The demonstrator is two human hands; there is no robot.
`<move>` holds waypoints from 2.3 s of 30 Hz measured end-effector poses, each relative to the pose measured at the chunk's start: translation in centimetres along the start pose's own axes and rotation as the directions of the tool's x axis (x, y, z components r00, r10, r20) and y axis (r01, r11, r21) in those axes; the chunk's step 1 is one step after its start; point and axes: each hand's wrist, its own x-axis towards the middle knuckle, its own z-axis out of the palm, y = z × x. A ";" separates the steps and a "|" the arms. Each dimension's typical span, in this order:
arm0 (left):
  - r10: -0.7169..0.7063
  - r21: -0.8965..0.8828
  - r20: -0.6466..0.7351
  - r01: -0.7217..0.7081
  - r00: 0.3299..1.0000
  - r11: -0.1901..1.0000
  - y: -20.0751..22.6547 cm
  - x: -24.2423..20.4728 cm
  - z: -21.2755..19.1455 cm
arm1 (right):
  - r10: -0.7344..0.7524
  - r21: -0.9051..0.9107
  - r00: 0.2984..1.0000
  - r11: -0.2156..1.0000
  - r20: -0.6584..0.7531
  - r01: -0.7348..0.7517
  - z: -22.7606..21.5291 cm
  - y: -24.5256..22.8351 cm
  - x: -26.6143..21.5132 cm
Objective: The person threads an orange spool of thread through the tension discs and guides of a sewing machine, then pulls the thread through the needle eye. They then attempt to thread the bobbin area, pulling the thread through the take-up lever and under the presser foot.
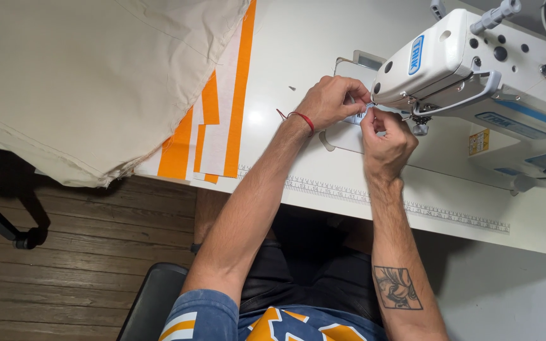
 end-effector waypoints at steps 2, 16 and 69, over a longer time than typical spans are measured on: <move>-0.002 -0.004 0.003 0.003 1.000 1.000 0.1 0.0 0.0 | -0.013 0.005 1.000 1.000 0.004 0.013 -0.3 -0.2 0.2; -0.010 -0.009 0.010 0.010 1.000 1.000 0.1 0.1 -0.2 | -0.009 -0.008 1.000 1.000 -0.012 0.009 -0.1 0.2 0.1; -0.012 -0.124 0.085 0.022 0.996 0.992 1.1 -0.6 -1.2 | 0.042 0.180 0.993 0.982 0.109 -0.061 -1.7 -1.2 0.4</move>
